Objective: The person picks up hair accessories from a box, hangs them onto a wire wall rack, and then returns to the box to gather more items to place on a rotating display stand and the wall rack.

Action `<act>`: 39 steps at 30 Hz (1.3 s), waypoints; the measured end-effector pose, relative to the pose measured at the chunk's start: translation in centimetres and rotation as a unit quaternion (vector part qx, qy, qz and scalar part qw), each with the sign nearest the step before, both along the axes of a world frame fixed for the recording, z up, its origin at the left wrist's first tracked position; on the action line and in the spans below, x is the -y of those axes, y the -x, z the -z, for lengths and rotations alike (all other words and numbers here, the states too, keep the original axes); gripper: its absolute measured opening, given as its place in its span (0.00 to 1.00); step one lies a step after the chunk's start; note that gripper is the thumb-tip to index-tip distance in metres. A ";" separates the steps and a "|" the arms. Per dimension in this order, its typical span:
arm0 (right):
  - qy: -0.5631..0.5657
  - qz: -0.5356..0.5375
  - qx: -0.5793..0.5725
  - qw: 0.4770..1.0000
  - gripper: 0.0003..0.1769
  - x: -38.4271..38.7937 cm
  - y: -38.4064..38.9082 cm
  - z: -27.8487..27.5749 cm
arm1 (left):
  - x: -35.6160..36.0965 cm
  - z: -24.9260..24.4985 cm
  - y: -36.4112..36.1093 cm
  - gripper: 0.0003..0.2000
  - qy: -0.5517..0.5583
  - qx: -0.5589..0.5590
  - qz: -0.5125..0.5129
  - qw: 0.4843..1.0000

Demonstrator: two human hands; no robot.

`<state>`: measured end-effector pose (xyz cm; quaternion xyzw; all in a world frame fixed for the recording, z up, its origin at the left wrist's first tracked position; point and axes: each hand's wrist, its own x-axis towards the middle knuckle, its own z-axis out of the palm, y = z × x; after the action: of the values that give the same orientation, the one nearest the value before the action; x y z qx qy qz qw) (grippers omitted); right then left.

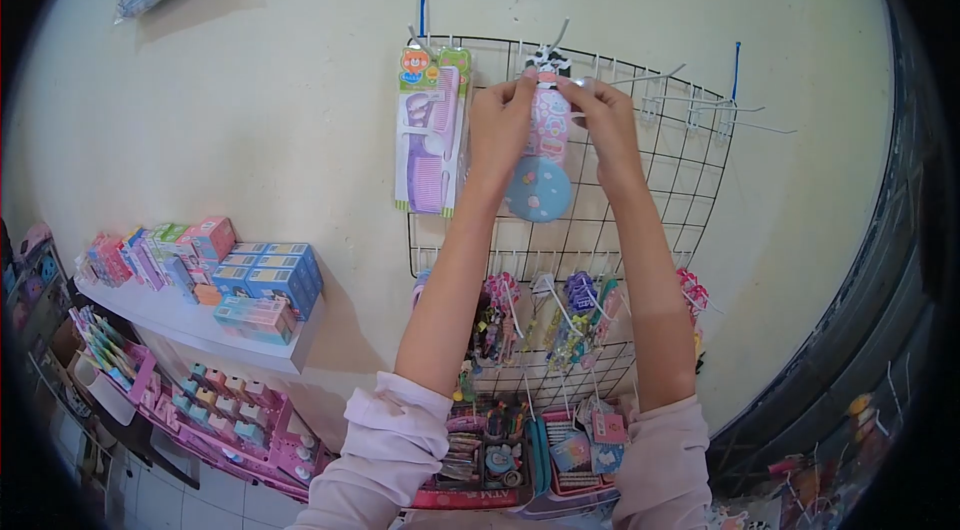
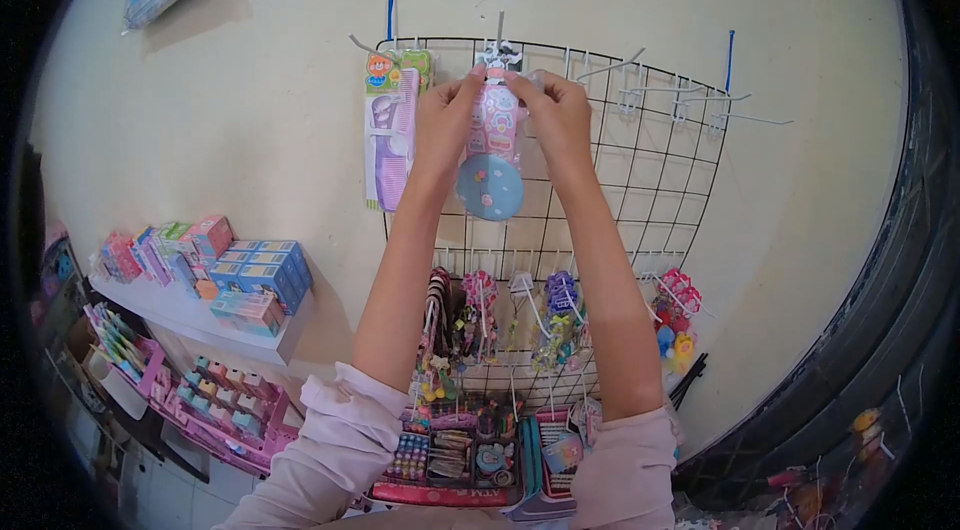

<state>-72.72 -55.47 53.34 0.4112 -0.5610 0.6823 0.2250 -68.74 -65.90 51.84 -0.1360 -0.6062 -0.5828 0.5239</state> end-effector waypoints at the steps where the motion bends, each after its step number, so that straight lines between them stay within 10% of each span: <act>1: -0.030 0.051 -0.006 0.998 0.13 0.3 1.0 0.3 | 0.7 0.4 1.1 0.19 0.031 0.023 -0.037 0.999; 8: -0.046 0.295 -0.123 0.946 0.15 0.1 5.7 4.9 | -0.8 4.3 2.2 0.24 0.175 -0.016 -0.448 0.876; 12: -0.029 0.261 -0.118 0.958 0.13 -5.1 -0.3 11.2 | -3.0 5.8 1.3 0.26 0.173 -0.052 -0.474 0.862; 18: -0.278 -0.014 0.110 0.954 0.12 -18.4 -12.1 25.9 | -11.1 6.1 -2.7 0.24 0.118 -0.138 -0.312 0.933; 20: -0.243 -0.108 0.313 0.912 0.13 -23.3 -17.3 33.1 | -14.4 7.5 -4.7 0.21 -0.002 -0.180 -0.072 0.981; 26: -0.004 0.283 0.478 0.831 0.12 -32.7 -44.2 48.0 | -23.7 21.2 -10.5 0.13 -0.103 -0.212 0.121 0.964; 29: -0.104 0.732 0.550 0.387 0.18 -31.7 -56.5 48.5 | -30.8 28.1 -16.1 0.16 -0.056 -0.144 0.289 0.945; 30: -0.122 0.864 0.403 0.275 0.23 -30.8 -59.6 50.1 | -32.9 30.1 -18.8 0.16 -0.044 -0.105 0.330 0.937; 34: -0.151 0.855 0.492 0.055 0.28 -29.6 -68.0 46.7 | -38.7 36.9 -31.3 0.17 0.034 0.000 0.514 0.857; 39: -0.107 0.857 0.504 -0.014 0.31 -29.9 -73.0 45.7 | -39.8 41.3 -41.5 0.17 0.124 0.000 0.684 0.719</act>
<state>0.28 -25.57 7.67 0.8064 0.5310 0.0554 -0.2544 -27.22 -26.06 10.53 -0.5773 -0.4149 -0.7021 -0.0393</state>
